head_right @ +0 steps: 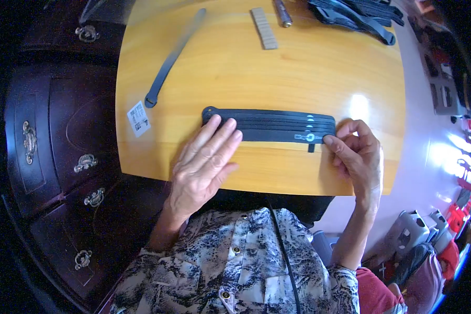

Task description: Assembling black plastic straps by attaching circular white fasteners to them.

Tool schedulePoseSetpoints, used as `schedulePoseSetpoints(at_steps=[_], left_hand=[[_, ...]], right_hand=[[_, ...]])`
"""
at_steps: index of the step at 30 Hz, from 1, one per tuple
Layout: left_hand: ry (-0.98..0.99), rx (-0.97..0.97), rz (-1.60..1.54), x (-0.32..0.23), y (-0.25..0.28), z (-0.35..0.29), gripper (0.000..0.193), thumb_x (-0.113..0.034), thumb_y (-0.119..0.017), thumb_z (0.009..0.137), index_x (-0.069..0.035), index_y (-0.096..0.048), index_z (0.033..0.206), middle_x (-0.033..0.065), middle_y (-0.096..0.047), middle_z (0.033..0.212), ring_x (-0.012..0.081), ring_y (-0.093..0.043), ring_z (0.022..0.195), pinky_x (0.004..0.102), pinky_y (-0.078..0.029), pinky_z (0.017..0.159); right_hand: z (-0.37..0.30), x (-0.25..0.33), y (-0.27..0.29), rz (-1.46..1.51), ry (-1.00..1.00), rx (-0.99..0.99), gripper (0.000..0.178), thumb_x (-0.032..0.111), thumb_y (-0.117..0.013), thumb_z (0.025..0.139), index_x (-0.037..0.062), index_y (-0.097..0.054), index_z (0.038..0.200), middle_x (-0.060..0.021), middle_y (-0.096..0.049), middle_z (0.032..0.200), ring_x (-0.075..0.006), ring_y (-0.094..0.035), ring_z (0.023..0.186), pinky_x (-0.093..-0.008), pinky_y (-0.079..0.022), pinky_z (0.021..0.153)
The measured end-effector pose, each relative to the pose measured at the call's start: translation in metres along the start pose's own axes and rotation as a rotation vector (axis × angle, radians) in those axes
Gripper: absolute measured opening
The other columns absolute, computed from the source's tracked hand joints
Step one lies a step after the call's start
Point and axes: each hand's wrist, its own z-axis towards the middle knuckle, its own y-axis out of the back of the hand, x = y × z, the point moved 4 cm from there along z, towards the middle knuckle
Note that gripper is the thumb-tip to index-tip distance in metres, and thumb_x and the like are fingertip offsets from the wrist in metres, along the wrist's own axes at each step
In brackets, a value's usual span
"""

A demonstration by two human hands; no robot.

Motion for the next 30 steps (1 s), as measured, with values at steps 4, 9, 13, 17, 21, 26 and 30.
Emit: schedulePoseSetpoints(at_steps=[4, 9, 13, 17, 21, 26, 30], left_hand=[[-0.016, 0.262, 0.068, 0.002, -0.020, 0.002, 0.060, -0.024, -0.068, 0.079, -0.012, -0.050, 0.135, 0.0038, -0.043, 0.144, 0.0283, -0.035, 0.136, 0.0427, -0.032, 0.109], [0.021, 0.340, 0.113, 0.003, -0.023, 0.001, 0.063, -0.029, -0.064, 0.083, -0.016, -0.043, 0.140, 0.0020, -0.038, 0.148, 0.0283, -0.030, 0.138, 0.0448, -0.026, 0.112], [0.005, 0.358, 0.172, 0.005, -0.023, -0.002, 0.062, -0.035, -0.059, 0.086, -0.015, -0.040, 0.142, -0.0012, -0.033, 0.150, 0.0221, -0.026, 0.140, 0.0389, -0.021, 0.115], [-0.026, 0.404, 0.090, 0.006, -0.019, -0.002, 0.061, -0.033, -0.058, 0.087, -0.016, -0.040, 0.143, 0.0059, -0.031, 0.151, 0.0307, -0.025, 0.140, 0.0464, -0.021, 0.114], [-0.084, 0.411, 0.180, -0.004, -0.015, -0.006, 0.062, -0.039, -0.056, 0.088, -0.017, -0.039, 0.143, 0.0031, -0.030, 0.152, 0.0263, -0.025, 0.140, 0.0439, -0.021, 0.114], [-0.068, 0.362, 0.210, 0.005, -0.020, 0.003, 0.065, -0.039, -0.059, 0.086, -0.009, -0.041, 0.140, 0.0070, -0.031, 0.151, 0.0289, -0.027, 0.140, 0.0460, -0.023, 0.113], [-0.070, 0.395, 0.228, 0.011, -0.022, 0.002, 0.067, -0.040, -0.059, 0.086, -0.008, -0.038, 0.142, 0.0072, -0.030, 0.151, 0.0288, -0.026, 0.140, 0.0448, -0.023, 0.113]], right_hand=[[0.002, 0.003, -0.002, 0.049, -0.021, 0.028, 0.019, 0.015, -0.073, 0.083, 0.0088, -0.055, 0.083, 0.0034, -0.053, 0.055, -0.0008, -0.046, 0.043, -0.0151, -0.030, 0.035], [0.003, 0.003, 0.004, 0.056, -0.008, 0.011, 0.019, 0.015, -0.073, 0.083, 0.0090, -0.055, 0.083, 0.0041, -0.052, 0.055, -0.0002, -0.045, 0.042, -0.0147, -0.030, 0.035], [0.002, 0.005, 0.004, 0.035, -0.045, 0.071, 0.017, 0.014, -0.071, 0.085, 0.0067, -0.055, 0.083, 0.0018, -0.055, 0.055, -0.0025, -0.048, 0.044, -0.0177, -0.032, 0.038], [-0.007, 0.010, 0.000, 0.011, 0.063, 0.016, 0.015, 0.015, -0.066, 0.089, 0.0056, -0.056, 0.086, 0.0017, -0.055, 0.057, -0.0026, -0.048, 0.047, -0.0185, -0.033, 0.040], [-0.037, 0.037, -0.039, -0.124, 0.320, 0.022, 0.015, 0.017, -0.065, 0.088, 0.0036, -0.060, 0.083, -0.0040, -0.058, 0.062, -0.0095, -0.054, 0.053, -0.0263, -0.042, 0.047], [-0.022, 0.049, -0.093, -0.366, 0.647, 0.074, 0.027, 0.029, -0.060, 0.089, 0.0041, -0.063, 0.080, -0.0150, -0.062, 0.069, -0.0316, -0.063, 0.059, -0.0394, -0.049, 0.054], [-0.008, 0.043, -0.082, -0.500, 0.539, 0.012, 0.032, 0.034, -0.059, 0.089, 0.0054, -0.065, 0.076, -0.0158, -0.061, 0.063, -0.0323, -0.063, 0.058, -0.0403, -0.050, 0.053]])
